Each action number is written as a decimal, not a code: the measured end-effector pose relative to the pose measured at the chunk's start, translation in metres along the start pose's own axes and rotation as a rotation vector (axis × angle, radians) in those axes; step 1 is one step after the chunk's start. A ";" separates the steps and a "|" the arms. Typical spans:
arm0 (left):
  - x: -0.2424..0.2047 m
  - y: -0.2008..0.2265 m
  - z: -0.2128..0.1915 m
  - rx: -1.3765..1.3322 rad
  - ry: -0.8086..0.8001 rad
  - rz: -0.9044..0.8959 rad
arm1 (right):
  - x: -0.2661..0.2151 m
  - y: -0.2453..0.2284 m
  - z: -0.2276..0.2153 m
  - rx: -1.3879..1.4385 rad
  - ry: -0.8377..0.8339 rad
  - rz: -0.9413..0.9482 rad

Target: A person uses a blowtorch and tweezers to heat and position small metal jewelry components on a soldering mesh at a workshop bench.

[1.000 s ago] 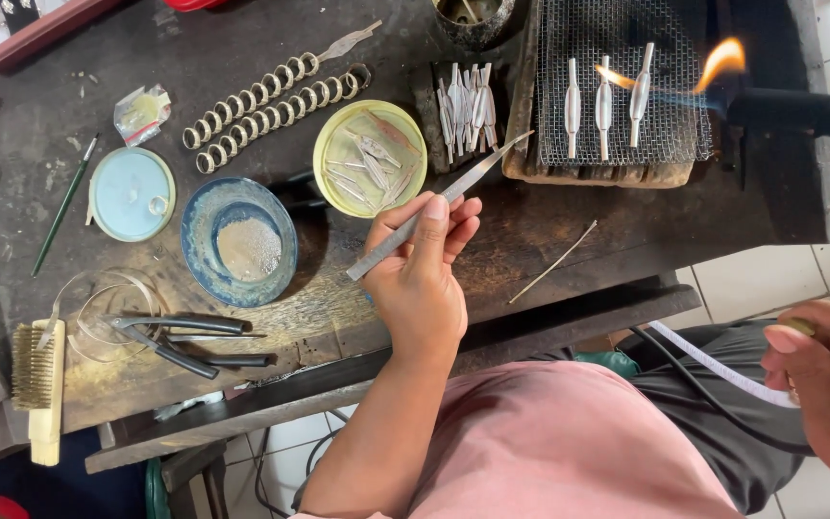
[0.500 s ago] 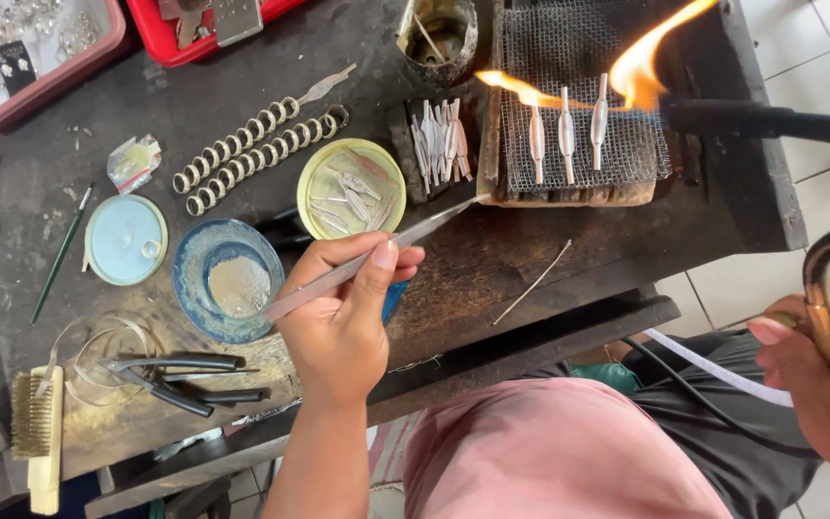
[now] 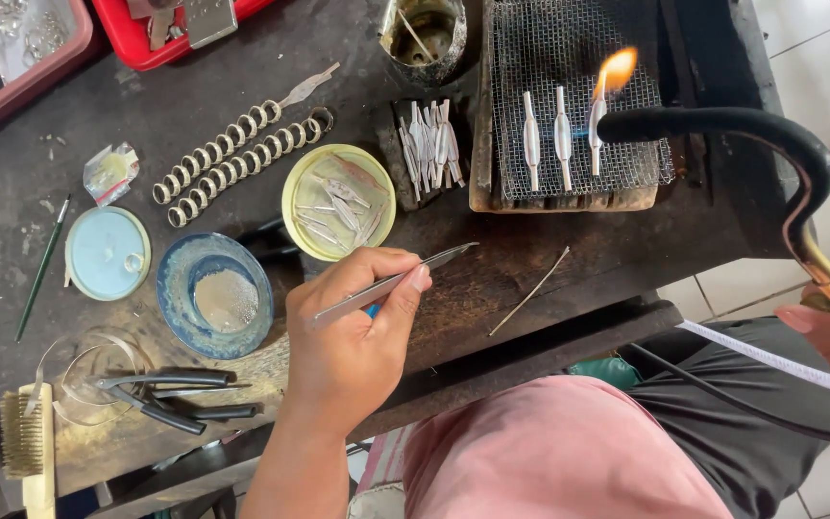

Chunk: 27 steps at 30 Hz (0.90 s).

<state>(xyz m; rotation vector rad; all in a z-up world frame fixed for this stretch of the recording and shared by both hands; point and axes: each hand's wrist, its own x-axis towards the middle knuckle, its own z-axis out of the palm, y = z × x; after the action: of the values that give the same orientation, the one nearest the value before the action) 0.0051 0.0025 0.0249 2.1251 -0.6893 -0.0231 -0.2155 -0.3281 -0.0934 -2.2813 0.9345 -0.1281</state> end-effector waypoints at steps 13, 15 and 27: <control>0.006 0.000 0.011 -0.049 0.054 0.001 | -0.014 -0.045 -0.005 0.091 -0.072 0.132; 0.004 0.002 0.011 -0.210 0.175 -0.040 | -0.015 -0.047 -0.007 0.040 -0.116 0.064; 0.045 0.000 0.028 -0.518 0.402 -0.002 | -0.013 -0.078 -0.012 -0.066 -0.131 0.083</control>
<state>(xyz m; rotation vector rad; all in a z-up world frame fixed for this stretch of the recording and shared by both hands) 0.0357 -0.0398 0.0178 1.5666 -0.3872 0.1995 -0.1830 -0.2848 -0.0346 -2.2759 0.9759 0.0886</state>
